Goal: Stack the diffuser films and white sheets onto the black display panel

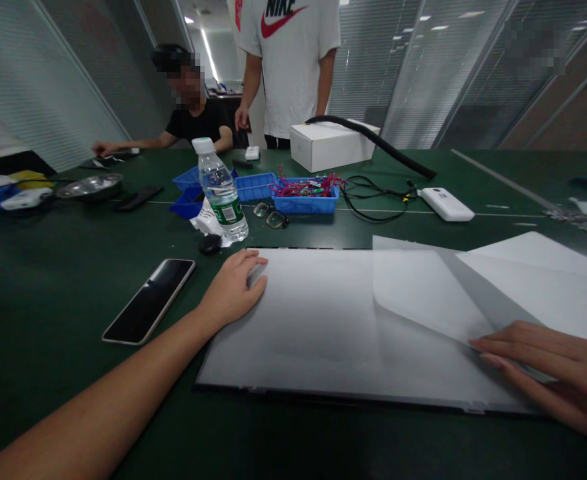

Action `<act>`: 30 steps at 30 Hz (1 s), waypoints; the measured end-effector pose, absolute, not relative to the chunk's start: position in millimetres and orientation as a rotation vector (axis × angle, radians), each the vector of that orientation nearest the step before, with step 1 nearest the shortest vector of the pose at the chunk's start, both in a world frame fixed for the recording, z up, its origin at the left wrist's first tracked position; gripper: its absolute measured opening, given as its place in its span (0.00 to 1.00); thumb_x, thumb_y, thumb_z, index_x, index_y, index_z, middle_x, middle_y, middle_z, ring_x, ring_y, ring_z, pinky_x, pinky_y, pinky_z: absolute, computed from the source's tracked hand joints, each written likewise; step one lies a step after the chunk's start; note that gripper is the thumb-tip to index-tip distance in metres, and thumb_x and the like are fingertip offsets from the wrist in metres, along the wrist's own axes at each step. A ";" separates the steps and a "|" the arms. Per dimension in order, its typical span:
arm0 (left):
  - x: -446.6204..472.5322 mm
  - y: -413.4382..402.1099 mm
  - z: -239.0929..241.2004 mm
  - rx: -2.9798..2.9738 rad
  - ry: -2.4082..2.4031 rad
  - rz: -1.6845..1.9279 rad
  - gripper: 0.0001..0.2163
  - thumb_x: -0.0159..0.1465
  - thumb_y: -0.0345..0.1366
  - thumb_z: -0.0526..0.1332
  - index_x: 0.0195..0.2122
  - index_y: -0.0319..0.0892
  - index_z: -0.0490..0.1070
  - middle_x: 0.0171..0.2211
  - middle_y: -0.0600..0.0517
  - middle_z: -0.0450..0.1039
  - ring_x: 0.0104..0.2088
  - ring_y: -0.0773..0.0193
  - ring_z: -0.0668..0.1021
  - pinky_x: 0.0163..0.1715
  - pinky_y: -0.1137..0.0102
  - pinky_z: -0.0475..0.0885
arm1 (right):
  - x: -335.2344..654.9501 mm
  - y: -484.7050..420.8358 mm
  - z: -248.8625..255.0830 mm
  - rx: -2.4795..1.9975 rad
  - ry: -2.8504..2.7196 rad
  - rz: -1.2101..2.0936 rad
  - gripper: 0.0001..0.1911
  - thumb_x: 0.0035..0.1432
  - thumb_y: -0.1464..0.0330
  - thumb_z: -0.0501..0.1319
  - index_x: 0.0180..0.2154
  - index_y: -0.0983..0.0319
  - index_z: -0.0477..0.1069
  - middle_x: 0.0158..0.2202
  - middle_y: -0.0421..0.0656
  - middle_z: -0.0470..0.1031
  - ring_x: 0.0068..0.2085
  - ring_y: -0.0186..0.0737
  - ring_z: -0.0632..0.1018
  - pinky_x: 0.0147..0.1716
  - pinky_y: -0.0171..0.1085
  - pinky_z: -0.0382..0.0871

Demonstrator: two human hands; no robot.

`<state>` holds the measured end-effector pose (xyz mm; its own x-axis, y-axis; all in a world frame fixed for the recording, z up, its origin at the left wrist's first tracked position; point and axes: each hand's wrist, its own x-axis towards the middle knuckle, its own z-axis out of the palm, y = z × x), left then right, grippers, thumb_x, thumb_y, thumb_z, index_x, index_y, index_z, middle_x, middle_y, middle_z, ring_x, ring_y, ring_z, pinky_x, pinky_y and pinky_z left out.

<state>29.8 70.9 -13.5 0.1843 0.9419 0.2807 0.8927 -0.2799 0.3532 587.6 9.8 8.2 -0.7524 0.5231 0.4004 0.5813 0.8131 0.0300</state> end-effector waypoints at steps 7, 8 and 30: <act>28.4 71.3 -16.0 2.339 1.811 0.692 0.20 0.71 0.43 0.60 0.59 0.41 0.78 0.66 0.39 0.74 0.68 0.41 0.74 0.73 0.45 0.65 | 583.6 10.1 10.6 -0.826 -2.607 -0.208 0.14 0.75 0.61 0.61 0.56 0.54 0.80 0.50 0.39 0.81 0.46 0.35 0.83 0.46 0.29 0.82; 28.3 71.3 -16.0 2.341 1.810 0.694 0.20 0.71 0.43 0.60 0.59 0.41 0.78 0.66 0.39 0.74 0.68 0.41 0.74 0.73 0.45 0.65 | 583.0 10.3 11.3 -0.826 -2.607 -0.206 0.14 0.75 0.61 0.61 0.56 0.54 0.80 0.50 0.39 0.81 0.46 0.35 0.83 0.46 0.29 0.82; 31.5 69.9 -12.2 2.322 1.823 0.678 0.21 0.71 0.44 0.59 0.59 0.41 0.78 0.66 0.39 0.74 0.69 0.40 0.73 0.72 0.43 0.66 | 584.0 12.2 12.0 -0.860 -2.580 -0.121 0.14 0.73 0.61 0.62 0.54 0.53 0.81 0.51 0.39 0.81 0.47 0.36 0.84 0.46 0.28 0.82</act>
